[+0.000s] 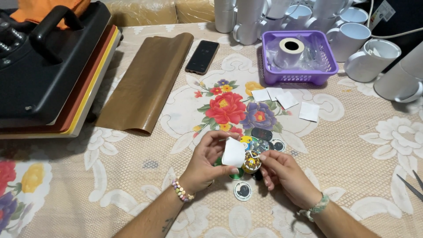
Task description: Peeling adhesive backings and applying them to various keychain bases on a table, occasionally using scissors to cut the adhesive strips.
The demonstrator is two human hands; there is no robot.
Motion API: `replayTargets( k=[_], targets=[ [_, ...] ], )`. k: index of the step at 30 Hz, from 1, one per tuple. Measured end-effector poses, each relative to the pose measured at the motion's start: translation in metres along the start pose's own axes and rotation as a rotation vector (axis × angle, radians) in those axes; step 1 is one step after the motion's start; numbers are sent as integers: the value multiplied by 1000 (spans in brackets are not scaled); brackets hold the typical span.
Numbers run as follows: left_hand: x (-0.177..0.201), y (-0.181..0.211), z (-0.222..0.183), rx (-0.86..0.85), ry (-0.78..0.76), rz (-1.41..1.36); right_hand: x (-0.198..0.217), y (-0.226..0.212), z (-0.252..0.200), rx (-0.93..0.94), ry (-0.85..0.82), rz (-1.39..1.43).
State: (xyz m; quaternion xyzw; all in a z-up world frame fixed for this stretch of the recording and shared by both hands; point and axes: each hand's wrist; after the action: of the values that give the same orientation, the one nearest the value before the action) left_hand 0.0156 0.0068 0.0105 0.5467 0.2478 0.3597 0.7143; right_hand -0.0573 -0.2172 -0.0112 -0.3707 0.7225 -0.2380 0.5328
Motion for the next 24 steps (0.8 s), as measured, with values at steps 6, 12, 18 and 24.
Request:
replayTargets(
  k=[6, 12, 18, 24],
  targets=[
    [-3, -6, 0, -44, 79, -75, -11, -25, -7, 185, 279, -610],
    [-19, -6, -8, 48, 38, -228, -23, -17, -24, 1243, -87, -1323],
    [-37, -3, -17, 70, 2, -94, -36, -42, -41, 1490, -351, -1431],
    [-31, -3, -15, 136, 40, 194, 81, -198, -20, 1563, 411, -1399]
  ],
)
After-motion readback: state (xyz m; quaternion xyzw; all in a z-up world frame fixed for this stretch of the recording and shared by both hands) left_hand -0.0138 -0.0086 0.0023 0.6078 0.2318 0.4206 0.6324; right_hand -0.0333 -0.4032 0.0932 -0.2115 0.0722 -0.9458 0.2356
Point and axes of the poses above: each hand's wrist, its own z-axis towards the middle knuckle, its own x-axis out of the back of the hand, y = z × x, and after that the axes turned 15 degrees about z, right-handed
